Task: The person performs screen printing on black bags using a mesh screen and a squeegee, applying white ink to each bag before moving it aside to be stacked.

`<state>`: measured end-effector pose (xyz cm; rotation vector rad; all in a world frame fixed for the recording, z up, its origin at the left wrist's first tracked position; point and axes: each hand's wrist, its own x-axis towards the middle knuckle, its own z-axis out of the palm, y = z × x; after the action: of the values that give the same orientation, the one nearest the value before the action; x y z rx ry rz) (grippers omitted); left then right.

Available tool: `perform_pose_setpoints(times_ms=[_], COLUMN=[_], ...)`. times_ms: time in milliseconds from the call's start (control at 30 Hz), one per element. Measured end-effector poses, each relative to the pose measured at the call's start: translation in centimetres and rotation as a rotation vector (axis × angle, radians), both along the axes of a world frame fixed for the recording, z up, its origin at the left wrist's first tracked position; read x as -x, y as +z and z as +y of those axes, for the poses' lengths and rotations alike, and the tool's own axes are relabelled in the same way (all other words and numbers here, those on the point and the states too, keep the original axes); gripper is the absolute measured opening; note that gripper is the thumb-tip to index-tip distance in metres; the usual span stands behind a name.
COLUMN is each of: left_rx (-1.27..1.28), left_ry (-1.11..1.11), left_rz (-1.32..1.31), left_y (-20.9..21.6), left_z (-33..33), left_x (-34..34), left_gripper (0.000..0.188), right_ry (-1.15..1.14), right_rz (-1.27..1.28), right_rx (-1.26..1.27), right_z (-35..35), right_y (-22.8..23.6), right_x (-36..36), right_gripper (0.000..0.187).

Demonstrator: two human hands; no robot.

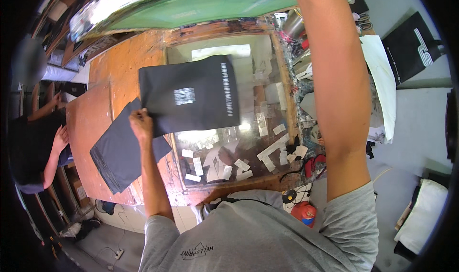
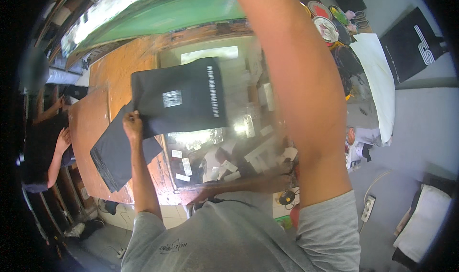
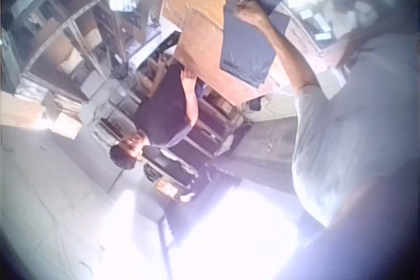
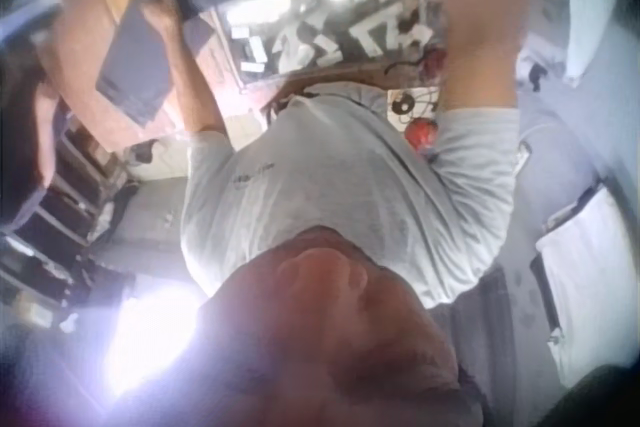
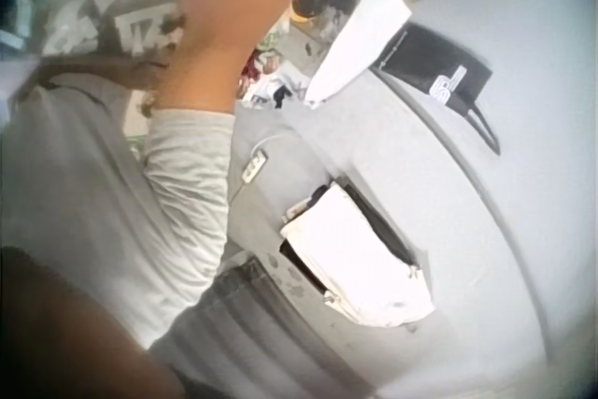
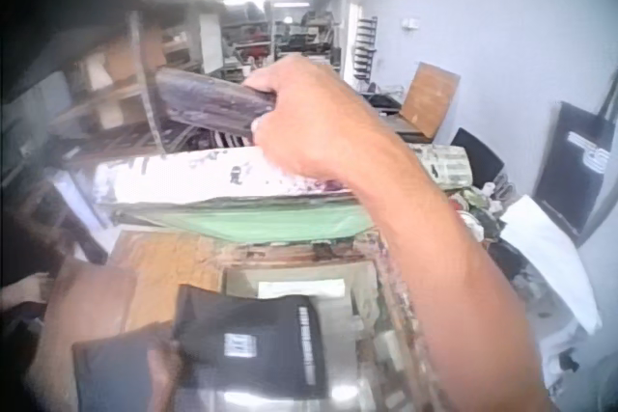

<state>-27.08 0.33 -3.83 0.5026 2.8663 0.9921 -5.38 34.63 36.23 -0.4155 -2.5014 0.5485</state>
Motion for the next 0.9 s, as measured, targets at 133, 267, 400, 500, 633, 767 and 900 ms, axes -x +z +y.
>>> perform_pose_setpoints(times_ms=[133,267,400,500,633,767,900], left_rx=[0.2,0.094,0.063,0.085,0.03,-0.548,-0.4], left_ry=[0.281,0.17,-0.052,-0.028,0.021,0.295,0.227], left_rz=[0.561,0.602,0.337,0.277,0.075,-0.575,-0.556], left_y=[2.6,2.6,0.8,-0.6,-0.2,1.6,2.8], left_z=[-6.5,-12.1,-9.3,-9.8,-9.4,-10.8,-10.6], left_x=[4.4,2.1,-10.8,-13.4,-12.2,-8.7,-8.0], left_gripper=[0.024,0.019,0.022,0.021,0.019,0.021,0.02], right_ry=[-0.081,-0.101,-0.141,-0.139,-0.088,-0.126,-0.22], right_rz=[0.057,-0.038,0.031,0.058,0.064,0.047,-0.005], right_rx=[-0.135,0.212,0.144,0.123,0.122,0.177,0.178], right_z=[-0.8,-1.4,-2.8,-3.7,-3.0,-2.3,-3.4], right_y=[-0.8,-0.4,-0.7,-1.0,-1.2,-1.5,-1.3], right_x=[1.2,2.4,1.8,1.6,1.1,1.5,1.1], right_gripper=[0.032,0.031,0.033,0.035,0.035,0.034,0.037])
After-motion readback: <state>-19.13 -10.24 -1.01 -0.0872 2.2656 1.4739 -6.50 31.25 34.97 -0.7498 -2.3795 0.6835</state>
